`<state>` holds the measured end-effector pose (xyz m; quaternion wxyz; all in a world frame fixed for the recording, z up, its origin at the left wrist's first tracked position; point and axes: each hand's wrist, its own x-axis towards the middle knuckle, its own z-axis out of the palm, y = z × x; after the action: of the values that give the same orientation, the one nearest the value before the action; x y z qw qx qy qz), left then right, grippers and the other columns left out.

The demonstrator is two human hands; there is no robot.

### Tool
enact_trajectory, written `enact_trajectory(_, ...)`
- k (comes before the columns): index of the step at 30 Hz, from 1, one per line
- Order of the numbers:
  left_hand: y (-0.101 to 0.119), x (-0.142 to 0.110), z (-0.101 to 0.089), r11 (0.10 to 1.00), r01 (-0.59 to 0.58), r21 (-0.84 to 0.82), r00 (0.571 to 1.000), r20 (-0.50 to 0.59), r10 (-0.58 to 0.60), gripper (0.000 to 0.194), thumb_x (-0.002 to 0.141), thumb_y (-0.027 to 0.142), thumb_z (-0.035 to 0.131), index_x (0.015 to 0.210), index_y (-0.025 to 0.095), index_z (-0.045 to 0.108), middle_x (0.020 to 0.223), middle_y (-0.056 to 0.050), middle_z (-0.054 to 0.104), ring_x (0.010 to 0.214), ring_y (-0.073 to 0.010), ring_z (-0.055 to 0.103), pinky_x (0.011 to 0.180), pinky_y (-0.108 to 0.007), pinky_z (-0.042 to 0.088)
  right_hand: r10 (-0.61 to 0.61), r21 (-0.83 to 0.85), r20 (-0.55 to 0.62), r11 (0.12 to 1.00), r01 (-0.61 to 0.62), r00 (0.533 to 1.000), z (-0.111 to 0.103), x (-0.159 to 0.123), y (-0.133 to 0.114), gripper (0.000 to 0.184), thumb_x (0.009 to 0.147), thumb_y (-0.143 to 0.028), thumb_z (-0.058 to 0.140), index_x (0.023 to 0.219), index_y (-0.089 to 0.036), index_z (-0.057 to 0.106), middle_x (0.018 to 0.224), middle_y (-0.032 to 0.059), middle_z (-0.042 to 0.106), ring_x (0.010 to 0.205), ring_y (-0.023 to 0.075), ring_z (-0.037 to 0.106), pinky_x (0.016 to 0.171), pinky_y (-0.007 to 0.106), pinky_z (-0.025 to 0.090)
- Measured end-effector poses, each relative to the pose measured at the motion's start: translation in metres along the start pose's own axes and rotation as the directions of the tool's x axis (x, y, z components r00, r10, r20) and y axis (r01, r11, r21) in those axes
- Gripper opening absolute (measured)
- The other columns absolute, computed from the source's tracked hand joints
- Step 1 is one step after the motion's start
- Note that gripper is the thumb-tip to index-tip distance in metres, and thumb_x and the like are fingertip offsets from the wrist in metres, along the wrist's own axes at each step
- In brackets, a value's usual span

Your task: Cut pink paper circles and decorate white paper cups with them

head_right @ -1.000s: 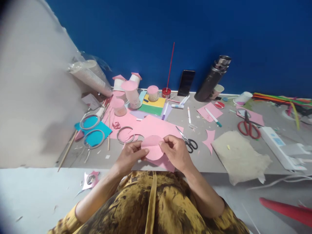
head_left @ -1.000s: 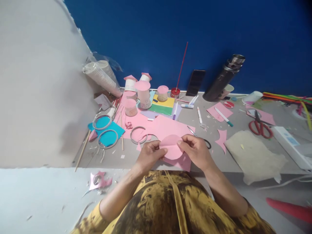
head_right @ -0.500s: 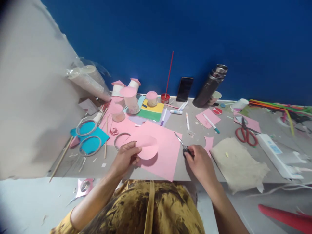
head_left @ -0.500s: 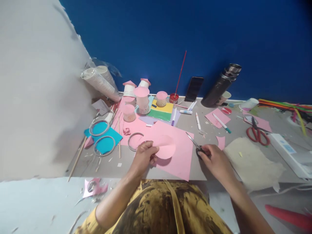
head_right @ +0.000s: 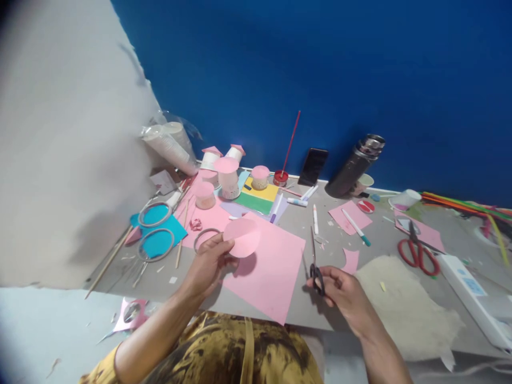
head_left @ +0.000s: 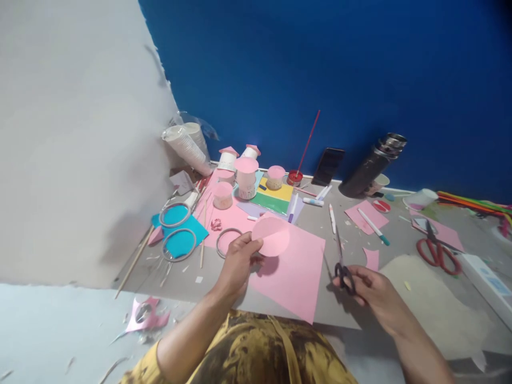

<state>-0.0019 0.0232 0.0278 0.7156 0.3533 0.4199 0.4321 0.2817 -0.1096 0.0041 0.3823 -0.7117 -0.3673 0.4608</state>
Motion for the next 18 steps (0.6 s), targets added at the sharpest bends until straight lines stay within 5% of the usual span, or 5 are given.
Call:
enact_trajectory(4,0.001,0.002,0.003,0.999,-0.044,-0.01,0.999,-0.006,0.044,0.021,0.073,0.034,0.075,0.074,0.016,0.064,0.073,0.0,0.061,0.065,-0.0127,0.057,0.054,-0.023,0.05,-0.091,0.3,0.215,0.954,0.023,0.972,0.037,-0.016,-0.015,0.065,0.064,-0.071,0.084,0.096,-0.016,0.073,0.089,0.0085,0.068,0.062,0.0137,0.049,0.054,0.026,0.035)
enact_trajectory(9,0.004,0.001,0.002,0.996,-0.093,-0.008,0.995,-0.026,0.093,0.026,0.071,0.036,0.077,0.067,0.017,0.06,0.07,0.001,0.057,0.067,-0.0137,0.056,0.058,-0.025,0.053,-0.217,0.21,0.321,0.965,0.154,0.922,0.078,-0.02,-0.032,0.07,0.07,-0.083,0.07,0.086,-0.015,0.068,0.078,0.0069,0.065,0.072,0.0178,0.054,0.065,0.028,0.042)
enact_trajectory(18,0.01,-0.004,-0.004,0.997,-0.08,-0.012,0.996,-0.033,0.079,0.028,0.07,0.036,0.078,0.065,0.016,0.06,0.07,0.0,0.058,0.066,-0.0142,0.057,0.055,-0.024,0.052,-0.208,0.092,0.455,0.978,0.187,0.866,0.1,-0.027,-0.048,0.069,0.078,-0.085,0.06,0.085,-0.016,0.063,0.075,0.0027,0.057,0.066,0.014,0.044,0.058,0.025,0.034)
